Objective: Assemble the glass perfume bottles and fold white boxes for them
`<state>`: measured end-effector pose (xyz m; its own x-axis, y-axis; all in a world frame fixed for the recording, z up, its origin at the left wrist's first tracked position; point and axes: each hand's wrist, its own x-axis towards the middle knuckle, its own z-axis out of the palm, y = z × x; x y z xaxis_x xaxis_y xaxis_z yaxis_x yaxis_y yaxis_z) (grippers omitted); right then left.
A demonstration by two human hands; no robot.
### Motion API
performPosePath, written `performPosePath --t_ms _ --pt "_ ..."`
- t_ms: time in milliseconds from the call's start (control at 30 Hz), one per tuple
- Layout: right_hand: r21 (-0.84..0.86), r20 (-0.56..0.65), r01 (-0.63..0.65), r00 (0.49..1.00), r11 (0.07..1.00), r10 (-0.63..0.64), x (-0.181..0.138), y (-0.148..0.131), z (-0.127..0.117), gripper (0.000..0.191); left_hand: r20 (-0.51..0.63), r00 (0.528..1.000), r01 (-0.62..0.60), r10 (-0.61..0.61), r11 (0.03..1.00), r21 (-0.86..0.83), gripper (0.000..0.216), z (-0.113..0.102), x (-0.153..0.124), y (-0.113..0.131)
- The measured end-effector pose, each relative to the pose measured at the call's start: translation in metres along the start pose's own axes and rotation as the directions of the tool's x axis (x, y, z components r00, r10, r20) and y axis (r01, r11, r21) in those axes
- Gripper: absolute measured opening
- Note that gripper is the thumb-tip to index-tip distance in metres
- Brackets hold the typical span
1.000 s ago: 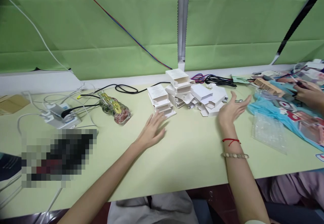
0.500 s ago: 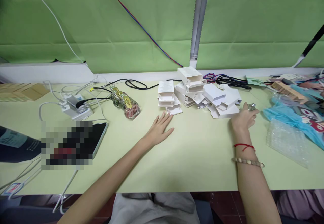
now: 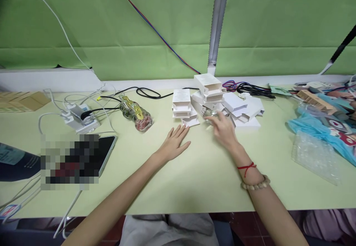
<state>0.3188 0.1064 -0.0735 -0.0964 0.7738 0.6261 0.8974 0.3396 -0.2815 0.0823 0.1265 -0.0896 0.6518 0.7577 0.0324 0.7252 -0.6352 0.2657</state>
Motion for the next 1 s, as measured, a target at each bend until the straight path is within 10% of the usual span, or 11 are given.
performPosePath --t_ms 233,433,633,1000 --pt "0.393 0.258 -0.036 0.963 0.919 -0.072 -0.004 -0.032 0.014 0.028 -0.006 1.0 -0.011 0.011 0.999 -0.042 0.072 0.0 0.0 0.0" --pt "0.745 0.32 -0.234 0.947 0.624 -0.027 0.002 -0.037 0.006 0.015 -0.024 1.0 -0.012 0.009 0.993 -0.121 0.088 -0.003 -0.001 0.001" --pt "0.127 0.18 -0.393 0.912 0.911 0.369 -0.002 -0.009 0.016 0.03 -0.058 0.998 -0.012 0.006 0.994 -0.109 0.066 -0.001 -0.001 0.001" --pt "-0.259 0.321 -0.42 0.812 0.87 0.488 -0.003 0.005 0.013 0.049 -0.075 0.997 -0.017 0.009 0.995 -0.102 0.061 0.001 0.0 0.001"
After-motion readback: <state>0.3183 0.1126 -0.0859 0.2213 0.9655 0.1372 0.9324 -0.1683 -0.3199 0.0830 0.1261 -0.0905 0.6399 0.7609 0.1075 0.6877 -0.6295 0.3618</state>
